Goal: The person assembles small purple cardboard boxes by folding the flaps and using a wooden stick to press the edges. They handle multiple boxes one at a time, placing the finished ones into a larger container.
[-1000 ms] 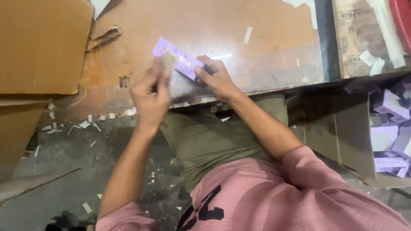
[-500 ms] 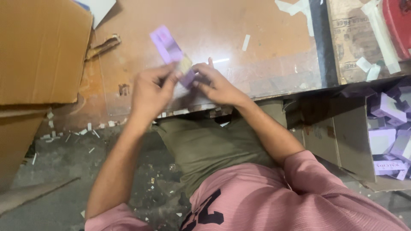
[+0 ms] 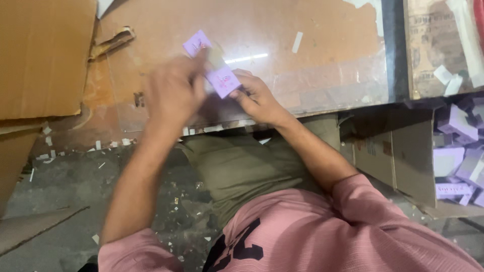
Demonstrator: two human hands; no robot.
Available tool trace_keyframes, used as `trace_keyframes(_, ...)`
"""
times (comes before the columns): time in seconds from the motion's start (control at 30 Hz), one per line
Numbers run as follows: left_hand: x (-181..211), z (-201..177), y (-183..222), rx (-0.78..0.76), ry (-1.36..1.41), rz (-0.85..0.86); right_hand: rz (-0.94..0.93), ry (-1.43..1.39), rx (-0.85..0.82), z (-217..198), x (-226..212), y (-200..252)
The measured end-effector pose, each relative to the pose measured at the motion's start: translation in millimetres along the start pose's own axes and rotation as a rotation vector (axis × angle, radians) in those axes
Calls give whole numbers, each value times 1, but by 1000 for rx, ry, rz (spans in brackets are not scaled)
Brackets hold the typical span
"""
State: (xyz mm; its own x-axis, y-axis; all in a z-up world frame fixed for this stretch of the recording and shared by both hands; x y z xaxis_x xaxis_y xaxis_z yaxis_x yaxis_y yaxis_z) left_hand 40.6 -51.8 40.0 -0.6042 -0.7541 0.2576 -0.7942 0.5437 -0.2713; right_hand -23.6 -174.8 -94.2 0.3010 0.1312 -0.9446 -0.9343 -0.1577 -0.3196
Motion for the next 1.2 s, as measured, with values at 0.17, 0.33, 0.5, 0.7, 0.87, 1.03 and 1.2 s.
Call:
trace_keyframes(0.17, -55, -1, -21, 115, -104, -72, -60, 94, -4, 4, -10, -5)
trace_keyframes(0.33, -36, 14, -8, 36, 152, -42, 22, -109, 25, -3, 12, 6)
trace_keyframes(0.5, 46, 9, 19, -291, 190, 57, 150, -335, 214, -25, 51, 6)
trace_keyframes(0.7, 3, 3, 41, 128, 356, 0, 312, -53, 484, -89, 43, 35)
trace_keyframes(0.87, -31, 7, -5, 310, 185, 120, 99, 796, 145, -78, -18, 1)
trace_keyframes(1.03, -32, 44, -67, 282, 66, 320, 77, 640, -70, -58, -3, -44)
trace_keyframes(1.2, -45, 86, -64, 171, 81, 333, 95, 516, -7, -67, 8, -59)
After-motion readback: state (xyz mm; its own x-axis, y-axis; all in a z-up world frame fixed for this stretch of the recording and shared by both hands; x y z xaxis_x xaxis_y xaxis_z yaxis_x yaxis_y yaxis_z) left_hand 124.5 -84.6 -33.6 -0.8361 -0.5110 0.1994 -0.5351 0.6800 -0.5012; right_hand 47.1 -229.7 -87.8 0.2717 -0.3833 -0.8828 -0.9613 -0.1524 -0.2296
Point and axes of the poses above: each hand's wrist, its own y-axis away from the middle knuckle, its own z-axis out of the palm, x = y × z, the point moved 9 cm from there along -y, towards the middle knuckle, and after that the axes turned 8 degrees about -y, right-handed, at the moved point
